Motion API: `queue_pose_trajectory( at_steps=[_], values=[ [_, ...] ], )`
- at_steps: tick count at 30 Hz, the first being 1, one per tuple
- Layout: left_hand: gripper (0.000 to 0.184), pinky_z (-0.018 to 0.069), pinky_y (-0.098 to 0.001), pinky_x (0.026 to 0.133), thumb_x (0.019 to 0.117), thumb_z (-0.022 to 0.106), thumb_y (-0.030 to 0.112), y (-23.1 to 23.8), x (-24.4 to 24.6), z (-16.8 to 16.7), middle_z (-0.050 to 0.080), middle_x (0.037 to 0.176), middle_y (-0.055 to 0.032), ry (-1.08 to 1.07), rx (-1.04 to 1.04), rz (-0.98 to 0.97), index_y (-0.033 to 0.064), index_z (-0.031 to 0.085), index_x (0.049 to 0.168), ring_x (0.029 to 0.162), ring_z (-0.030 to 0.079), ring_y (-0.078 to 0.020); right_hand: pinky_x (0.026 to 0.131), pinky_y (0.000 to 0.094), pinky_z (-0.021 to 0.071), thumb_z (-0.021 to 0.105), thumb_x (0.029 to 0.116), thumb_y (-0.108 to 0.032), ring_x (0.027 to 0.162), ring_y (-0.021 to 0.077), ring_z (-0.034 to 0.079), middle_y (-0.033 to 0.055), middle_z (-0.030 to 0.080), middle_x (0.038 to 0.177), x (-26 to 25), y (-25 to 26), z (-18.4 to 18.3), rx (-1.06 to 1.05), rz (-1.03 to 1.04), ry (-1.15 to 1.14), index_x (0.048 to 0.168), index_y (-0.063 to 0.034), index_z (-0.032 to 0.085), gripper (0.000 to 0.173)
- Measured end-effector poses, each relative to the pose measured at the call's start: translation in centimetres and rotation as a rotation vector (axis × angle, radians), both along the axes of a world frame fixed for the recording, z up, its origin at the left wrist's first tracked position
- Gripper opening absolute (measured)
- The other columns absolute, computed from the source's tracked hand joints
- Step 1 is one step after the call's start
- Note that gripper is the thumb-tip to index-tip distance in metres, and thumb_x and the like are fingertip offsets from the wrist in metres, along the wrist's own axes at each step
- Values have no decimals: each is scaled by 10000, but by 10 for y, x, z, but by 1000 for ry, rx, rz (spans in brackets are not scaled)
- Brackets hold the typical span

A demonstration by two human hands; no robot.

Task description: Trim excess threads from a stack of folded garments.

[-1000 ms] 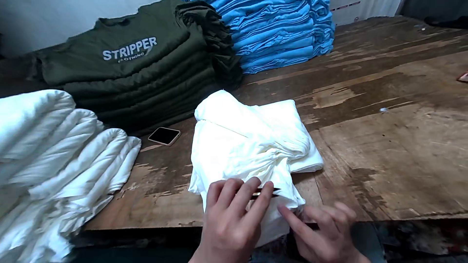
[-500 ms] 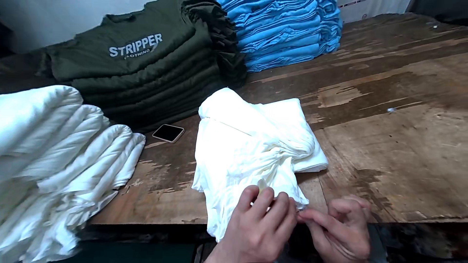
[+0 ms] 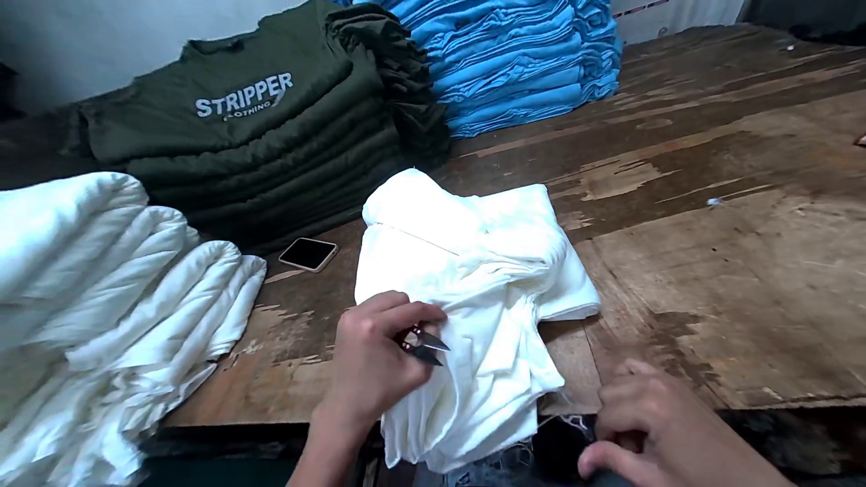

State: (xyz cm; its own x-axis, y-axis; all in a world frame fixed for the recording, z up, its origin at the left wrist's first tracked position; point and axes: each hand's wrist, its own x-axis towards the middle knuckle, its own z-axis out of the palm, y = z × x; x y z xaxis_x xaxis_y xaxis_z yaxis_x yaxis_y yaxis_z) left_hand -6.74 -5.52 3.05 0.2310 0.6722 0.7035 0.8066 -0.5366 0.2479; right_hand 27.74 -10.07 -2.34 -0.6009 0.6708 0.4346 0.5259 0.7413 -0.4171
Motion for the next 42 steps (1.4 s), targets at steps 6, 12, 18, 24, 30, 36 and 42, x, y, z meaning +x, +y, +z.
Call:
queue_pose_trajectory(
  at_steps=[6, 12, 18, 24, 30, 36, 42],
  values=[
    [279, 562, -466, 570, 796, 695, 135, -18, 62, -4, 653, 746, -2, 54, -279, 272, 124, 677, 1074, 654, 662, -203, 724, 378, 523, 655, 937, -460, 778, 159, 632, -18, 662, 775, -70, 8, 0, 278, -352, 189, 862, -205, 772, 291],
    [119, 517, -289, 562, 796, 667, 120, -9, 48, -25, 594, 713, 37, 26, 15, 16, 175, 758, 849, 635, 591, -95, 800, 380, 536, 678, 909, -315, 845, 178, 649, 15, 685, 855, -69, 7, -28, 452, -506, 287, 899, -178, 761, 161],
    [232, 527, -221, 539, 811, 704, 484, -27, 53, -21, 603, 736, 126, -68, -216, 119, 278, 788, 876, 646, 594, 15, 863, 346, 476, 642, 925, -410, 911, 128, 601, -16, 638, 932, -44, 5, -36, 421, -448, 326, 977, -251, 711, 181],
    [223, 583, -347, 654, 746, 705, 29, -29, 79, -25, 653, 782, 19, -6, -122, 153, 141, 726, 938, 712, 661, -145, 995, 376, 424, 633, 990, -323, 1074, 143, 570, -39, 643, 1064, -55, 17, -27, 434, -247, 329, 1088, -363, 745, 154],
    [324, 581, -371, 805, 914, 693, 350, -40, 63, -27, 674, 1001, -14, -40, -210, 49, 162, 731, 1174, 915, 665, -156, 981, 326, 408, 678, 962, -473, 1012, 60, 548, -84, 602, 933, 13, 15, -4, 11, -2, 322, 901, -335, 763, 173],
    [331, 533, -408, 729, 980, 645, 300, -48, 88, -16, 700, 1092, -70, 86, -94, -10, 175, 719, 1277, 902, 666, -232, 905, 507, 484, 498, 948, -724, 988, 215, 653, 22, 709, 997, -6, 2, 13, 65, -339, 85, 896, -218, 742, 564],
    [160, 451, -349, 637, 970, 613, 207, -47, 102, -9, 716, 901, 25, 234, 30, 5, 186, 772, 967, 754, 618, -183, 857, 423, 486, 638, 928, -345, 965, 173, 631, 0, 700, 1033, -52, -8, -9, 210, -563, 249, 918, -245, 781, 175]
  ],
)
